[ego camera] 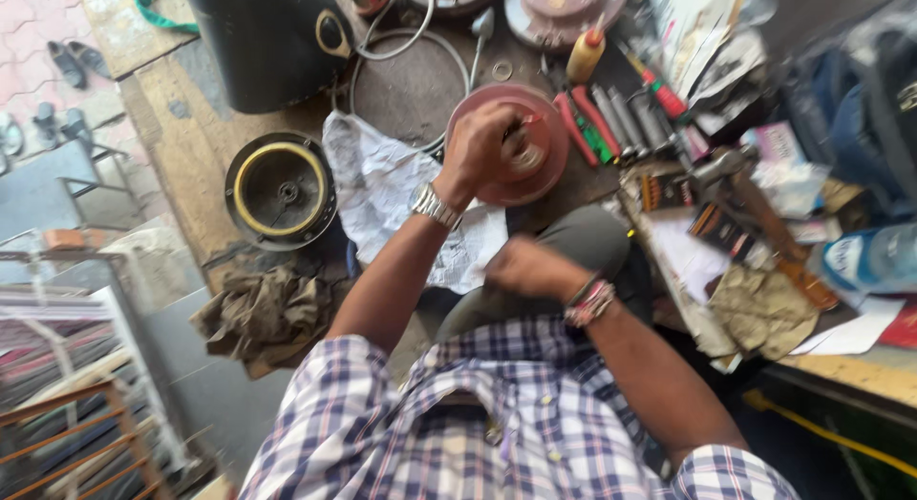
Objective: The person disassembles a small electric motor, removes the stator, and uses a screwdriver to adjust internal components. They then reassemble the motor housing and place the stator back into the casing.
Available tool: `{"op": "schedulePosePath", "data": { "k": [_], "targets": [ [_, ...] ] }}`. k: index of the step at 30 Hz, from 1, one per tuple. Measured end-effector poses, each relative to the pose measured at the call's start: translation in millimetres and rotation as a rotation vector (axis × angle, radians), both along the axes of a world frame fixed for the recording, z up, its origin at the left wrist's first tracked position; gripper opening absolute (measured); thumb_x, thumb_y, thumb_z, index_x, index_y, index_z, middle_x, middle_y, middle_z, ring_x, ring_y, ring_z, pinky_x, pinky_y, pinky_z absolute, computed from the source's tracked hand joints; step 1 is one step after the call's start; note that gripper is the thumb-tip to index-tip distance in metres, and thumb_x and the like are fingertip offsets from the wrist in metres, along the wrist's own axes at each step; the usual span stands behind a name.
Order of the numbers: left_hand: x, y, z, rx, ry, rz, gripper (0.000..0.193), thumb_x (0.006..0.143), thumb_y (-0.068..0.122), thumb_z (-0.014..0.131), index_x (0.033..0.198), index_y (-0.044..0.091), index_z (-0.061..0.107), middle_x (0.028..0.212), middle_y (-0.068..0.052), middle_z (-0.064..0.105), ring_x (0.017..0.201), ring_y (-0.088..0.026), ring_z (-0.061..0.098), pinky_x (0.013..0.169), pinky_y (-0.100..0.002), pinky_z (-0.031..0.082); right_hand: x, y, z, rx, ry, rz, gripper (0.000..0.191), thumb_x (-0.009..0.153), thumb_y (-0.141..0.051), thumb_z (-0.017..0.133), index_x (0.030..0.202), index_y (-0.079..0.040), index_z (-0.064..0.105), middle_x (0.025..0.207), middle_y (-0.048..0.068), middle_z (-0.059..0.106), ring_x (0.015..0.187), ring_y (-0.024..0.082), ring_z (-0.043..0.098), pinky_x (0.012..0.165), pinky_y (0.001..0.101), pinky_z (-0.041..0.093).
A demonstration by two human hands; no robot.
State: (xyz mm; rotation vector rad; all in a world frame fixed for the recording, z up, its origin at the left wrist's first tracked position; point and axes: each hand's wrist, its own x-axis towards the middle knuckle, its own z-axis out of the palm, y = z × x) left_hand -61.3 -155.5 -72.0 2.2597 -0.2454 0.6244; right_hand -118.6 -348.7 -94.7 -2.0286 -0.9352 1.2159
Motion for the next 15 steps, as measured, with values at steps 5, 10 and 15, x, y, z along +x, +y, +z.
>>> {"op": "schedulePosePath", "data": {
  "k": [5,10,15],
  "targets": [
    [3.1,5.7,-7.9,0.026,0.018,0.028,0.017,0.08,0.013,0.081,0.085,0.004,0.067,0.084,-0.015,0.065,0.078,-0.037,0.064,0.071,-0.046,0.051,-16.5,4.6,-13.5,0.239,0.197,-0.355,0.034,0.09,-0.034,0.075,0.083,-0.001,0.078,0.067,-0.002,0.071,0.063,0.004,0.059,0.058,0.0281,0.05],
    [3.4,9.8,-5.8,-0.016,0.075,-0.007,0.019,0.08,0.014,0.081,0.086,0.004,0.066,0.082,-0.014,0.064,0.078,-0.035,0.064,0.069,-0.045,0.051,-8.7,-15.0,-23.9,0.487,0.196,-0.524,0.028,0.094,-0.028,0.075,0.085,-0.001,0.078,0.071,-0.003,0.067,0.066,0.003,0.054,0.057,0.0237,0.044],
    [-4.5,5.8,-2.5,0.045,0.075,0.032,0.022,0.083,0.018,0.083,0.09,0.004,0.067,0.085,-0.013,0.063,0.079,-0.035,0.064,0.07,-0.046,0.051,-17.4,-19.5,-34.7,0.601,0.23,-0.585,0.026,0.097,-0.025,0.074,0.086,-0.001,0.076,0.069,-0.006,0.058,0.064,0.002,0.047,0.055,0.0217,0.038]
  ]
}}
